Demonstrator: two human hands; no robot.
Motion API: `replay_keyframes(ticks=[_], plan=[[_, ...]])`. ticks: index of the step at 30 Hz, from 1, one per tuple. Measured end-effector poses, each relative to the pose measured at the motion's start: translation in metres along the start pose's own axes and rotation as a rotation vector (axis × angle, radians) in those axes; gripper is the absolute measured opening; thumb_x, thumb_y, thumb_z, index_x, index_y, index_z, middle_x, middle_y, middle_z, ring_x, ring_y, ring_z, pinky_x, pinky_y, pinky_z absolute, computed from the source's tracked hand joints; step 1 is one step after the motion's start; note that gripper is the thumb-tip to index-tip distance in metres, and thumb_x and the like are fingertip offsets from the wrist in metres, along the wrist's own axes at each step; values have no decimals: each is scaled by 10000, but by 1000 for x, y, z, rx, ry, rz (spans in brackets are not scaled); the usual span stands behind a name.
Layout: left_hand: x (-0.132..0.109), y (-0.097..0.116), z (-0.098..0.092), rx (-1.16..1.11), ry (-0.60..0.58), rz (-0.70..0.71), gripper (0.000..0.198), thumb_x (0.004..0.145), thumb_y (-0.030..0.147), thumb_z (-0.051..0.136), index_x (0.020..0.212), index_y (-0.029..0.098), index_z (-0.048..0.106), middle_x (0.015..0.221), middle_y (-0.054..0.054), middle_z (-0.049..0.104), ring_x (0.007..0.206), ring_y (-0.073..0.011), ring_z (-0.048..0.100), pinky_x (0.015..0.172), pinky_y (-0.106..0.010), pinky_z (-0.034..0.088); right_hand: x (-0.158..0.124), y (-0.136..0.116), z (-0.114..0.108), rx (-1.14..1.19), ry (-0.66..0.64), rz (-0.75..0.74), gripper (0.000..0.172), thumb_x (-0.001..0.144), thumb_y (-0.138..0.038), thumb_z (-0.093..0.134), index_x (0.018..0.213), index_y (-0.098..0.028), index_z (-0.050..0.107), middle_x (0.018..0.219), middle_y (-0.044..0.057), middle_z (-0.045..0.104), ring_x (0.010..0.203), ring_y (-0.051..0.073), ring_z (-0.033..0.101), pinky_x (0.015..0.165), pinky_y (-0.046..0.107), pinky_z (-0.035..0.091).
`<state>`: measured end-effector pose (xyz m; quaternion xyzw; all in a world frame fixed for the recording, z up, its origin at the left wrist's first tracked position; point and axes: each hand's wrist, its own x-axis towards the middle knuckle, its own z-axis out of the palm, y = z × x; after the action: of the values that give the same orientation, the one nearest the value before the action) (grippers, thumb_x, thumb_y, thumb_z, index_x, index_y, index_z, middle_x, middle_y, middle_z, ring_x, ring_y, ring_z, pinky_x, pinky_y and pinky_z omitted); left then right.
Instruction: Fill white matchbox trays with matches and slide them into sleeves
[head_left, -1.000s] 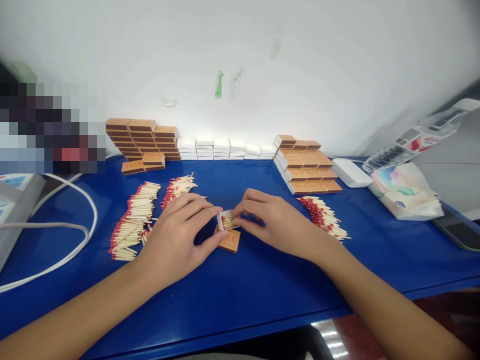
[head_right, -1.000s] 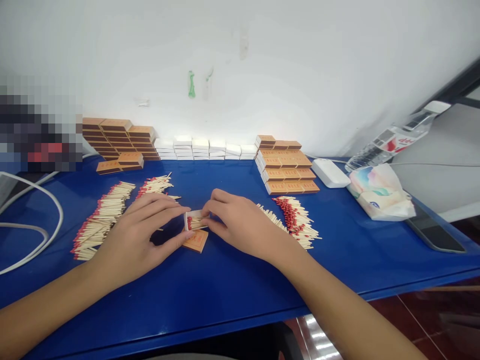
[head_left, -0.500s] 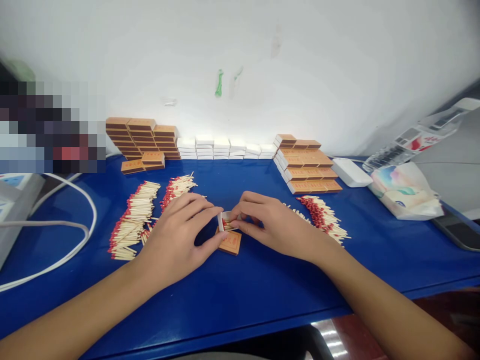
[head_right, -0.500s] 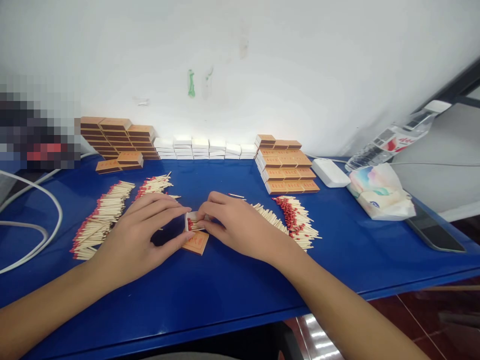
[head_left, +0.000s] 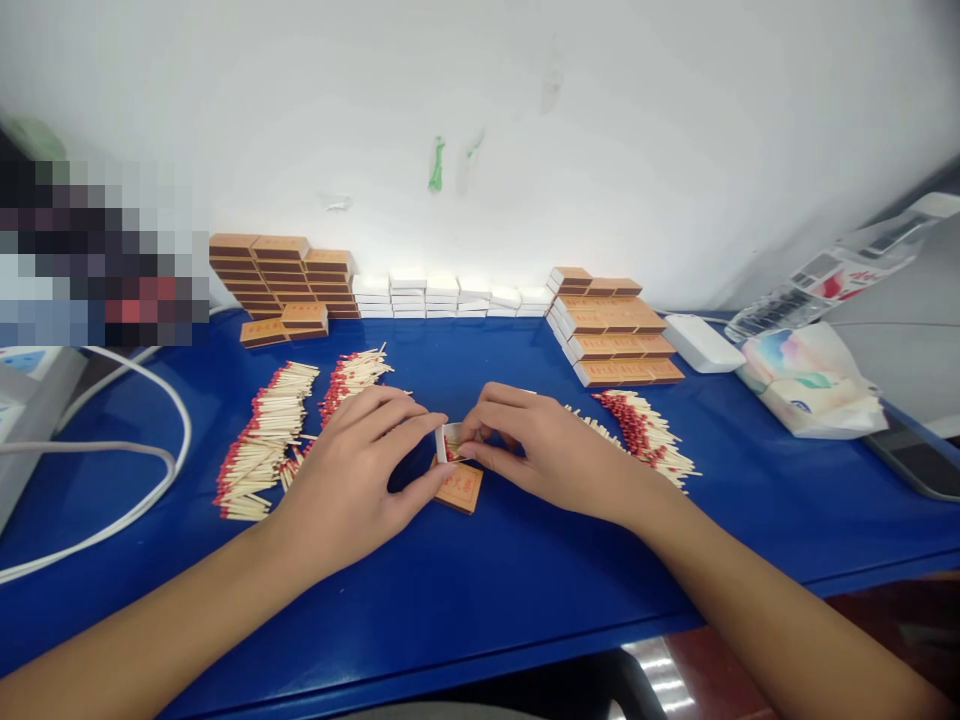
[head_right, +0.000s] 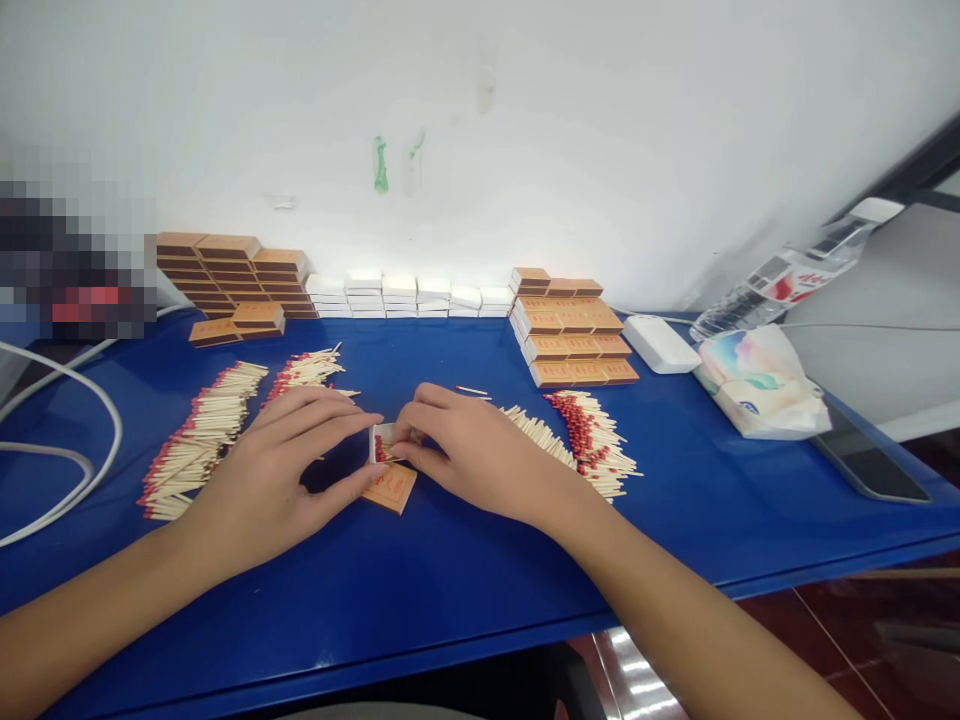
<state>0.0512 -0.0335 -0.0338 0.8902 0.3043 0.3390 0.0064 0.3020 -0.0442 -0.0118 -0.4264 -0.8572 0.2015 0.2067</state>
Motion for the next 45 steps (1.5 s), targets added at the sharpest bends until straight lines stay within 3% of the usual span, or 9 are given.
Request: replay_keyframes(ticks=[8,21,26,33,40,45], plan=[[0,1,0,-10,-13,-29,277,984,215,698,1259,187,715,1175,-100,796,1184,-309,696,1074,-523,592,0,0,0,-24,-5,-20,182,1113,-318,628,1094,-225,783,1039,43,686,858,171,661,778,318,488],[0,0,-1,-14,-32,-57,238,1002,255,681,1232,212,728,1172,-86,798,1176,-304,693,1064,-523,583,2,4,6,-1,9,-31,212,1128,-343,597,1050,-209,742,1031,55,684,871,186,664,793,334,505],[2,1,-4,-33,-82,-112,189,987,278,665,1158,208,704,1130,-75,790,1174,-307,684,1044,-512,578,1,4,7,16,1,-31,220,1135,-300,570,1109,-210,768,1016,55,676,858,185,658,790,336,507],[1,1,-4,-39,-143,-144,237,995,293,629,1207,202,680,1162,-87,780,1245,-327,651,1067,-539,565,1,3,4,50,-6,-48,228,1125,-268,576,1143,-238,801,1035,56,676,872,186,671,818,345,519],[0,0,-2,-49,-125,-124,275,996,289,642,1239,176,708,1178,-103,786,1216,-320,663,1070,-540,571,-1,0,2,116,-22,-81,284,1116,-201,561,1240,-282,803,1041,51,669,881,176,666,804,326,519],[-1,0,-1,-49,-117,-124,310,1004,300,649,1270,155,714,1196,-117,790,1236,-331,664,1085,-562,570,-1,0,3,83,-11,-61,234,1106,-221,595,1182,-262,812,1046,45,669,866,169,659,799,324,505]])
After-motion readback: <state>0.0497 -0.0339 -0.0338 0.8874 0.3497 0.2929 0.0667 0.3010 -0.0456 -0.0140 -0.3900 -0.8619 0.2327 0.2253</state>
